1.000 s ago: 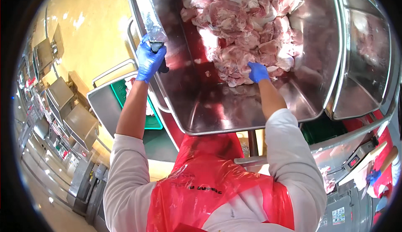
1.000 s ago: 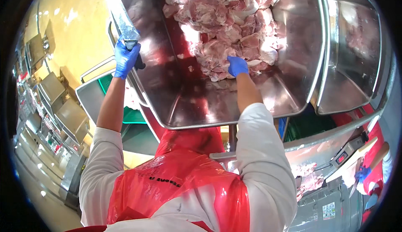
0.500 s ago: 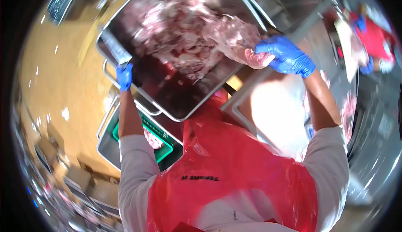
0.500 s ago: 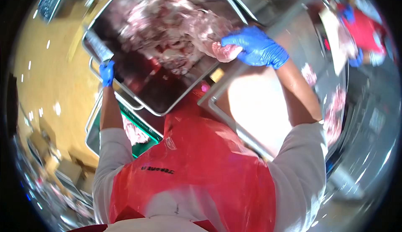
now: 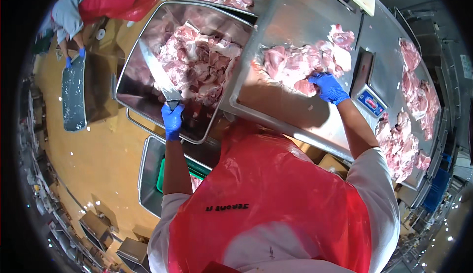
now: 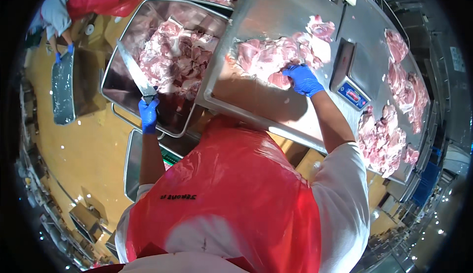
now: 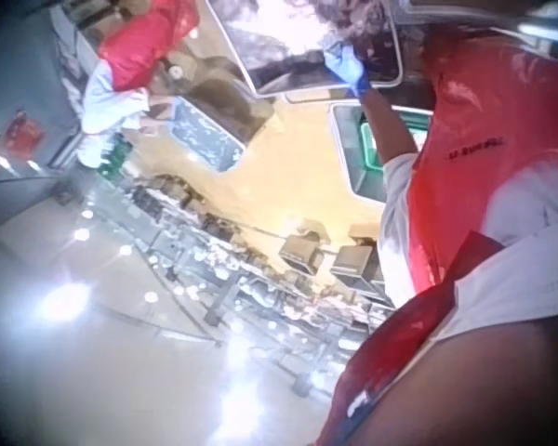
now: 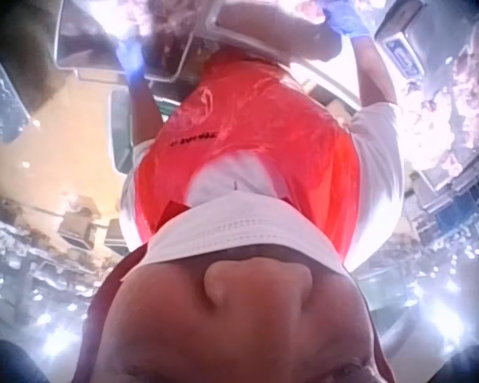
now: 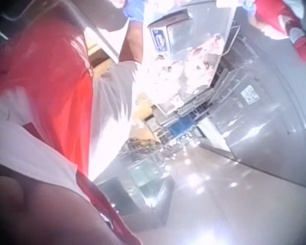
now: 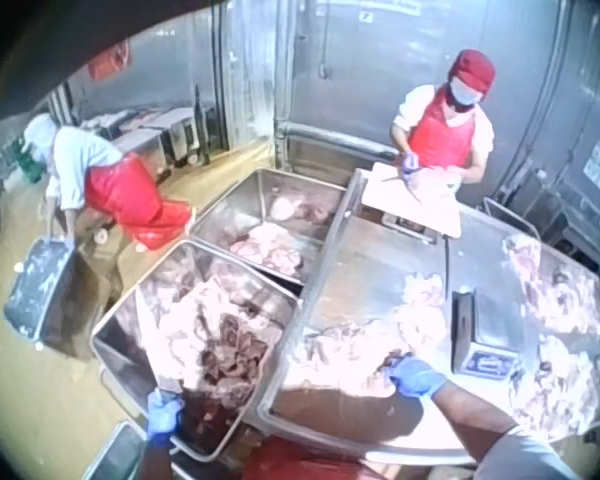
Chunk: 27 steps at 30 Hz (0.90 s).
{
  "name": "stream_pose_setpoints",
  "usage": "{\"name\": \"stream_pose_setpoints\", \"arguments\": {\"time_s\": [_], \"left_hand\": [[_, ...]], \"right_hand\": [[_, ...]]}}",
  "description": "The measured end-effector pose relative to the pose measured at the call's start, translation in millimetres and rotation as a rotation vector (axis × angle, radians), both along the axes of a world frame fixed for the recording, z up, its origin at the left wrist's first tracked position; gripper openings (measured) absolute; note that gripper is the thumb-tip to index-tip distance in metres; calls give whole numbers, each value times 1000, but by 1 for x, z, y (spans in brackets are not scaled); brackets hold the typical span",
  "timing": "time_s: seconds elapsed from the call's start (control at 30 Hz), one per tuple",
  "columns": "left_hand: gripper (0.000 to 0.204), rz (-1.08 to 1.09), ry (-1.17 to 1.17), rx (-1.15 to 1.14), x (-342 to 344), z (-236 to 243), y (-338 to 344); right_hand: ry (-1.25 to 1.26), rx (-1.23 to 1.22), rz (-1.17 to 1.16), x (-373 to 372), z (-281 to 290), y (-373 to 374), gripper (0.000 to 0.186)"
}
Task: The person uses a knife to cut and trim pieces of raw meat on a stainless steel table. They place the cut meat onto a digital scale to weigh it and then transfer the portions into a metal tray. The process involves repetitive cutting, weighing, and sorting of the meat.
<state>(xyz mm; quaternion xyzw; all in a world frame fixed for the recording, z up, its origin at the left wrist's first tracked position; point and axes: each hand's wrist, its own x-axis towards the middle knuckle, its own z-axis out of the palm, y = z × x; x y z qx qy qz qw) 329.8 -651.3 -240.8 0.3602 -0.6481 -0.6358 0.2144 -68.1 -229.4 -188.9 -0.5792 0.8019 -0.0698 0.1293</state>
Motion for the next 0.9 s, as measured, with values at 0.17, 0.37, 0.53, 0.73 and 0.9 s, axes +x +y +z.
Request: {"name": "stream_pose_setpoints", "arguments": {"time_s": [0.17,0.37,0.53,0.73,0.9], "left_hand": [[35,-192,-171,-57,-9,63,63],[22,-405,-125,-113,-45,61,152],[11,-451,-356,48,-69,102,221],[12,-514,-262,-125,-70,76,227],[11,-492,-253,-96,-92,73,210]], "right_hand": [[-910,-282,-550,8,-8,37,51],[197,-5,-512,55,-17,-11,47],[246,-189,-49,106,-33,15,41],[467,-27,-115,109,-23,5,48],[318,169,88,117,-56,-40,30]]}}
